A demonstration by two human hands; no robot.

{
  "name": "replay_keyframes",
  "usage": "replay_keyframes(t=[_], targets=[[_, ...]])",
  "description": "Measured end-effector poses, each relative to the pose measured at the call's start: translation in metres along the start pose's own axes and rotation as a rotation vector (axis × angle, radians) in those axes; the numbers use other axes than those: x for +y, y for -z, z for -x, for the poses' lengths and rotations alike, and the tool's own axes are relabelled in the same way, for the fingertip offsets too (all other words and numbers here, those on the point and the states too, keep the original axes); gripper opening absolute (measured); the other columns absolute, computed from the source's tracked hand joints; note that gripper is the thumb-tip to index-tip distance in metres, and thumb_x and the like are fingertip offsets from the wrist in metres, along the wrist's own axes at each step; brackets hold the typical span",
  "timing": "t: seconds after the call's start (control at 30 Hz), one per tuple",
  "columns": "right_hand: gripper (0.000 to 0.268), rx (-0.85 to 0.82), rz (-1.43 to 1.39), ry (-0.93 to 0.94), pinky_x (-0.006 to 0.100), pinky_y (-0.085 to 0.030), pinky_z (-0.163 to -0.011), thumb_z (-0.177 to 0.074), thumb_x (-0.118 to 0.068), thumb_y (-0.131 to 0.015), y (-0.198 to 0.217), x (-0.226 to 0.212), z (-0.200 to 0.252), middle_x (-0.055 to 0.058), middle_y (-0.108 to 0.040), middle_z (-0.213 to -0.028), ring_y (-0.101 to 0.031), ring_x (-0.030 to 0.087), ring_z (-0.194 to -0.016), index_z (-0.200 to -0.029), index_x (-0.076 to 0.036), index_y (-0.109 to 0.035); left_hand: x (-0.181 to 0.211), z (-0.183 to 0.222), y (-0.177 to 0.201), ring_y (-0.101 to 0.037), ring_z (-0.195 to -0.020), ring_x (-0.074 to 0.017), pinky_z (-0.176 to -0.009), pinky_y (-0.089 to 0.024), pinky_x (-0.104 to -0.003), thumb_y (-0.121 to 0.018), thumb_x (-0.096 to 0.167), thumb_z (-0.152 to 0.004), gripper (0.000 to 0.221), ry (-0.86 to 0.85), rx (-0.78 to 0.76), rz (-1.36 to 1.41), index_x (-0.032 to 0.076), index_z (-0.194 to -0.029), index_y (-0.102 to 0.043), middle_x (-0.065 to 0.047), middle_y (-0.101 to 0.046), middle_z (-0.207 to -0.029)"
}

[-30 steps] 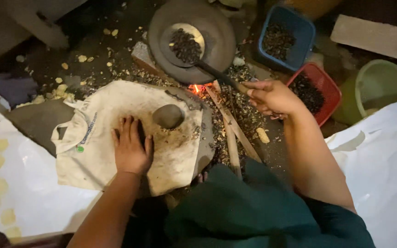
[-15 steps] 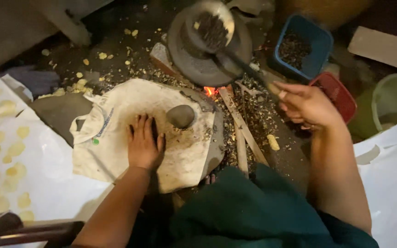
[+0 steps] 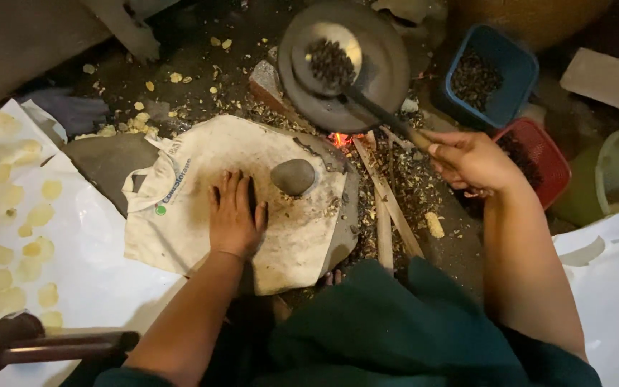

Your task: Processing nuts by roasting them over an open fire and using a hammer and stone to flatten and shell them.

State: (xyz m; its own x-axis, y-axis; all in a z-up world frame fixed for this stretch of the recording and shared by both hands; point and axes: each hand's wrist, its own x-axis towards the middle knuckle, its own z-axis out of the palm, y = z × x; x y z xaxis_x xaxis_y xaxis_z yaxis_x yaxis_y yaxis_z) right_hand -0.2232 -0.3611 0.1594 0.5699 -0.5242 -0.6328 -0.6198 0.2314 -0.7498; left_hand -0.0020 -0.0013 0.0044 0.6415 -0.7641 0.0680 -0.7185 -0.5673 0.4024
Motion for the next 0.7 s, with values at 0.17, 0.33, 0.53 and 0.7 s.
replay_keyframes(t=[0.17, 0.33, 0.53, 0.7], targets=[[0.043, -0.030, 0.053, -0.038, 0.027, -0.027, -0.040, -0.100, -0.012, -0.057, 0.006, 0.007, 0.001, 0.003, -0.055, -0.074, -0.035, 0.009, -0.048, -0.142, -0.008, -0.062, 0.000, 0.002, 0.000, -0.021, -0.155, -0.0360, -0.125, -0.010, -0.056, -0.053, 0.036, -0.097, 0.067, 0.009, -0.018, 0.009, -0.001, -0.151, -0.040, -0.020, -0.035, -0.162], [0.051, -0.073, 0.717, -0.029, 0.035, -0.053, -0.060, -0.098, -0.026, -0.060, 0.046, 0.012, -0.026, 0.013, -0.074, -0.085, -0.060, 0.019, -0.062, -0.149, -0.030, -0.056, 0.002, 0.006, 0.007, -0.043, -0.139, -0.0376, -0.119, -0.028, -0.056, -0.060, 0.034, -0.097, 0.046, -0.198, 0.105, 0.002, 0.007, -0.134, -0.058, -0.018, -0.050, -0.144], [0.041, 0.317, 1.086, 0.520, 0.052, -0.054, -0.084, -0.098, -0.043, -0.072, -0.020, -0.015, -0.138, 0.026, -0.072, -0.105, -0.068, 0.048, -0.096, -0.114, -0.004, -0.074, 0.006, 0.011, -0.002, -0.061, -0.103, -0.0357, -0.090, -0.049, -0.051, -0.069, 0.028, -0.093, 0.019, -0.625, -0.314, 0.093, 0.012, -0.103, -0.067, -0.013, -0.063, -0.107], [0.055, 0.430, 1.008, 0.456, 0.054, -0.053, -0.086, -0.099, -0.046, -0.066, -0.104, -0.002, -0.242, 0.031, -0.064, -0.119, -0.065, 0.049, -0.103, -0.128, 0.001, -0.060, -0.008, -0.007, 0.012, -0.059, -0.110, -0.0387, -0.095, -0.047, -0.051, -0.071, 0.019, -0.087, 0.025, -0.387, 0.028, 0.194, 0.009, -0.110, -0.067, -0.016, -0.063, -0.120]])
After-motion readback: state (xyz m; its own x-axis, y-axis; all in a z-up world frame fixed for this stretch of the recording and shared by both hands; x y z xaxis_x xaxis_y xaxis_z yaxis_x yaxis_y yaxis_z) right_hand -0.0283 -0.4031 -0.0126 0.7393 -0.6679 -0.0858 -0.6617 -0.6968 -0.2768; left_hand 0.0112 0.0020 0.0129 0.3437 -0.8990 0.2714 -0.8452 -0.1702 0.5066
